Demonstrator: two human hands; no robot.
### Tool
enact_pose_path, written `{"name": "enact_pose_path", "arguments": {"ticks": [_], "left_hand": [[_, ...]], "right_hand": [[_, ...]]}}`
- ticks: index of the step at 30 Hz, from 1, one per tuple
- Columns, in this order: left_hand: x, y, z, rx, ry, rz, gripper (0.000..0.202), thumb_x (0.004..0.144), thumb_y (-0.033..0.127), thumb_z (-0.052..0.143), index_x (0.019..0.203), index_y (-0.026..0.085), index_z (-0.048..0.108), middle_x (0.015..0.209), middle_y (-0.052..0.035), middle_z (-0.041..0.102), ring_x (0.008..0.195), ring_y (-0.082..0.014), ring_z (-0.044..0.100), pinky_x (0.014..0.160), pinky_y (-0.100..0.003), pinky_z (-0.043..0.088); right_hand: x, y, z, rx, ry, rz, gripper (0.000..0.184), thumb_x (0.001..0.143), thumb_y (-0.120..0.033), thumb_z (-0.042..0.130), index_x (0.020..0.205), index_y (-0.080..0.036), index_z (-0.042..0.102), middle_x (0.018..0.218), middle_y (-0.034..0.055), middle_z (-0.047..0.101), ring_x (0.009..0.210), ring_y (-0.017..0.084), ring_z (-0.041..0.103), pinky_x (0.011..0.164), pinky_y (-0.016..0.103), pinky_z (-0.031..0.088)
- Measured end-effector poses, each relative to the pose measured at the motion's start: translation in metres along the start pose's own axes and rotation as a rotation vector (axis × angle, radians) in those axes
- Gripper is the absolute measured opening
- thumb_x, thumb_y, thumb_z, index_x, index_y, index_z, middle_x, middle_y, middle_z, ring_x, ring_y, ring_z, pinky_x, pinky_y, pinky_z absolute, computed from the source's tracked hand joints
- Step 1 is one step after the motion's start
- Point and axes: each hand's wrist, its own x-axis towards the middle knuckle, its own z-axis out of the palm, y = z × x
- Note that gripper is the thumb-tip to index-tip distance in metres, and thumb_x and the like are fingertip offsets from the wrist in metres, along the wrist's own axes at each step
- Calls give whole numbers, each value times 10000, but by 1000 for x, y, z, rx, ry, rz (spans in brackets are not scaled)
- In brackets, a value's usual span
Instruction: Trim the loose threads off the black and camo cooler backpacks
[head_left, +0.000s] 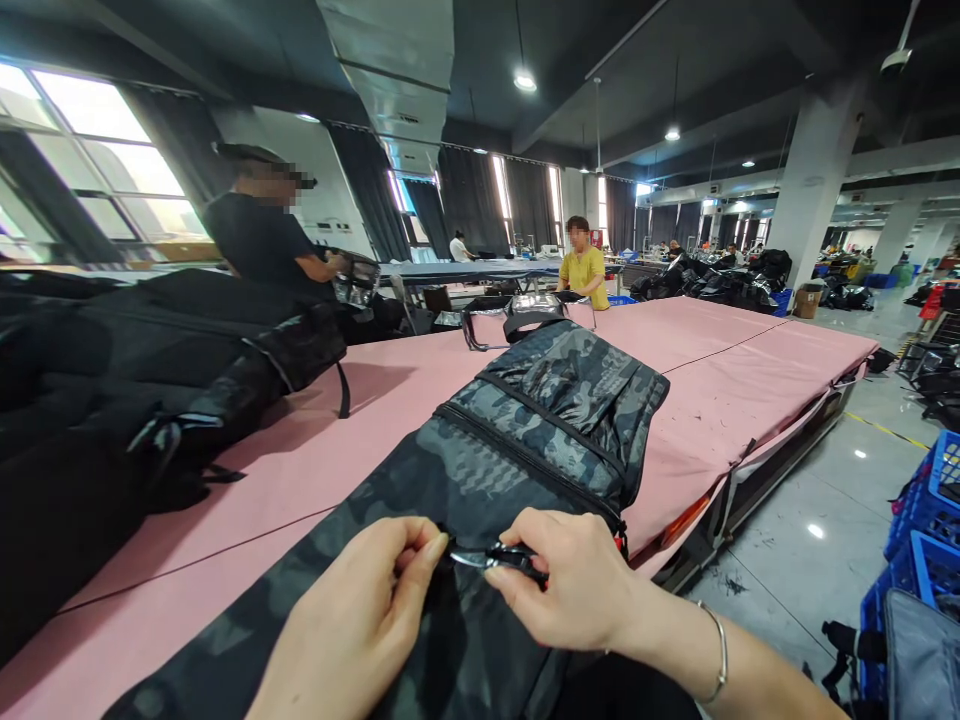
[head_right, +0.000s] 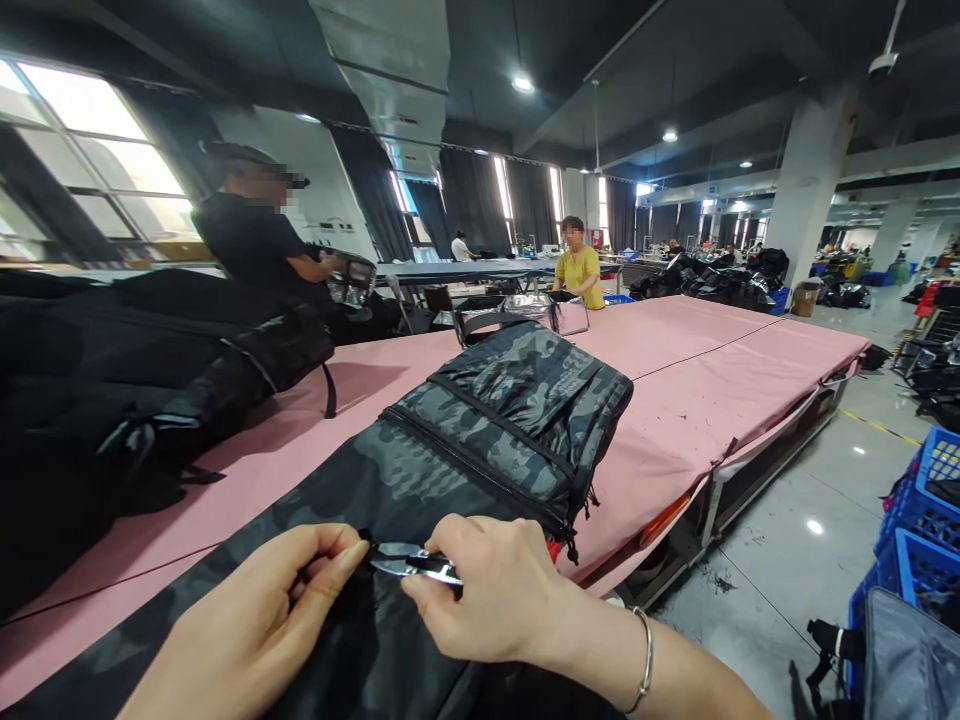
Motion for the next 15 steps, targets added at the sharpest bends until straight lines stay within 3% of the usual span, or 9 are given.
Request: {"name": "enact_pose_path", "arguments": {"ticks": [6, 10, 15], "left_hand": [[-3, -6, 4, 40, -31, 57, 290, 857, 503, 442, 749, 256, 548, 653, 26, 616, 602, -153, 608, 596, -244, 480], [-8, -4, -1, 16, -13, 43, 291, 858, 512, 462, 766, 253, 560, 682, 24, 630, 610, -154, 608, 592, -246, 483], [-16, -10, -22, -37, 130, -49, 383, 840, 630, 480, 769, 267, 582, 701, 47, 623, 630, -148, 589, 578, -245, 472]], "right_hand": [[2, -5, 2, -97, -56, 28, 135, 846, -313, 604, 915, -212, 548, 819, -15, 686, 675, 164, 664, 510, 259, 340], [2, -6, 7, -117, -51, -1, 98, 863, -303, 566, 842, -214, 532, 773, -8, 672, 700, 177, 672, 507, 259, 358], [2, -1, 8, 141, 199, 19, 128, 885, -300, 490, 855, -197, 560, 746, 11, 663, 604, 129, 615, 536, 219, 429]]}}
